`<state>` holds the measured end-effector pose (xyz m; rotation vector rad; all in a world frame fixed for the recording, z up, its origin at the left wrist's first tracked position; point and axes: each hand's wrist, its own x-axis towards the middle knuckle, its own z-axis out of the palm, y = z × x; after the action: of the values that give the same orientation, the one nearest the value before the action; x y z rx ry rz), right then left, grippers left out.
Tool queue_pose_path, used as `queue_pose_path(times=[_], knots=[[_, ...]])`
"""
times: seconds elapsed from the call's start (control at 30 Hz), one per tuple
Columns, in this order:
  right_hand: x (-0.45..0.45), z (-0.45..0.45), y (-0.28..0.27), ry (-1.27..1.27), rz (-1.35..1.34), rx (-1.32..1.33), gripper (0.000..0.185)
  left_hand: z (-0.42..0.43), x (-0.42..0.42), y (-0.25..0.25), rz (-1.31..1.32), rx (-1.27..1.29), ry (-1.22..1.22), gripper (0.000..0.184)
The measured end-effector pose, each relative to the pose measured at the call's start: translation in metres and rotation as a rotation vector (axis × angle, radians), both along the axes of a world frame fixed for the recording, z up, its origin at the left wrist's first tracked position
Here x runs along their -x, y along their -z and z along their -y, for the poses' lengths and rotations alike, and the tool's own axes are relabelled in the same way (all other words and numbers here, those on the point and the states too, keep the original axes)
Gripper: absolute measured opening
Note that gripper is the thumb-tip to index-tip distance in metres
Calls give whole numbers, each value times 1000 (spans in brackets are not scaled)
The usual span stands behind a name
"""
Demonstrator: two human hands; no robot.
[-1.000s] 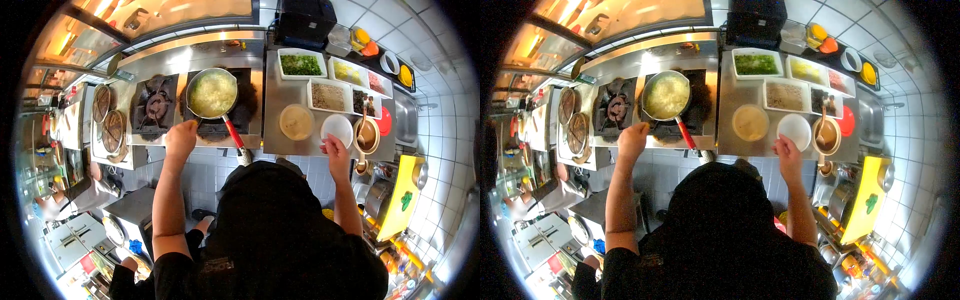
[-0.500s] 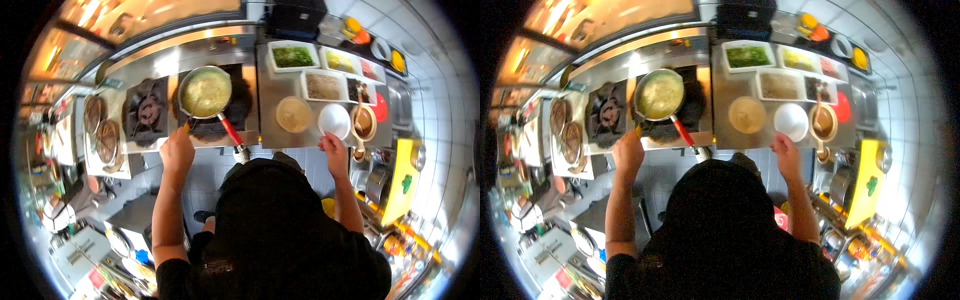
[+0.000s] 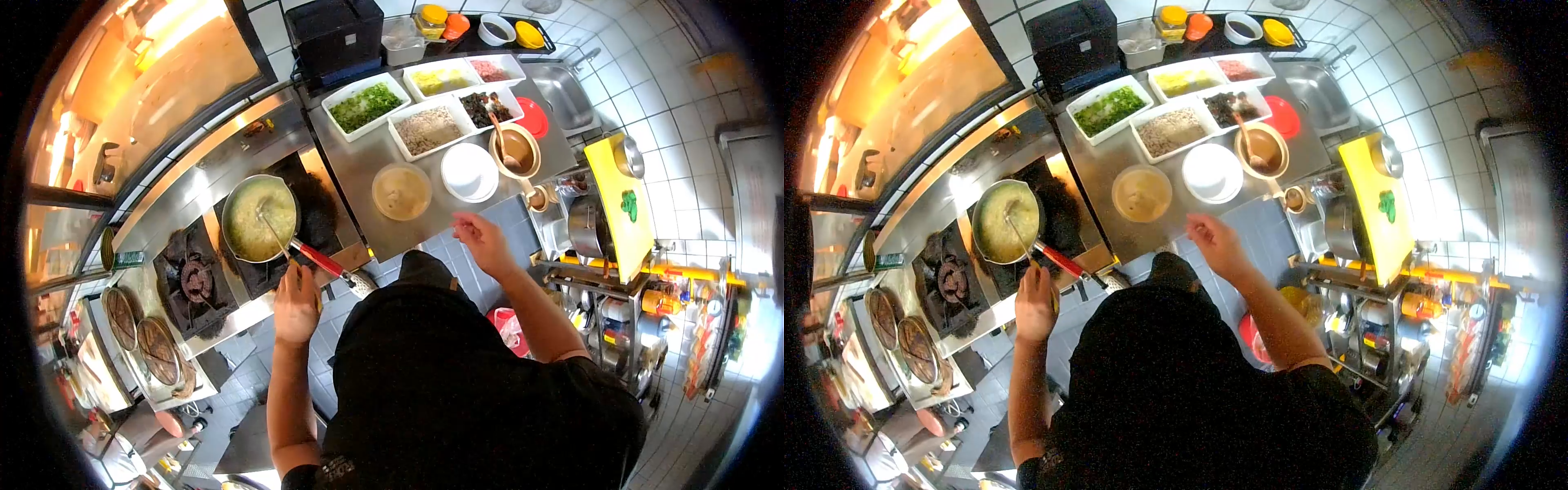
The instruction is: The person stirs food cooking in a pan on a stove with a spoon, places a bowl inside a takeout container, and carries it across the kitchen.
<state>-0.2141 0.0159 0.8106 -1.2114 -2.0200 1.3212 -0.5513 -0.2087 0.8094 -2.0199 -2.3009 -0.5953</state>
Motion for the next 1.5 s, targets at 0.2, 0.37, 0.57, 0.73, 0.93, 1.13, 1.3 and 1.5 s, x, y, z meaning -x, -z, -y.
queue_pose_path(times=[0.2,0.37,0.57,0.73,0.93,1.13,1.3,1.5], knots=[[-15,-34,-17,107,259,-365,26,28,7,-31,3,-8,-30,34],[-12,-98,-18,135,265,-407,29,46,6,-24,-82,18,-36,38],[0,-203,-9,5,321,-650,30,36,-18,-20,-119,45,-134,38],[8,-276,-10,-104,398,-611,29,12,-36,-15,-32,-72,-361,34],[-8,-374,70,-71,373,-868,27,-53,-72,-53,768,-765,-1017,32],[3,-415,72,-41,389,-773,17,-136,-129,-85,832,-704,-754,35],[17,-428,77,-151,460,-655,14,-250,-148,-67,423,-264,-52,31],[22,-451,85,-285,583,-587,18,-405,-140,-17,288,224,310,29]])
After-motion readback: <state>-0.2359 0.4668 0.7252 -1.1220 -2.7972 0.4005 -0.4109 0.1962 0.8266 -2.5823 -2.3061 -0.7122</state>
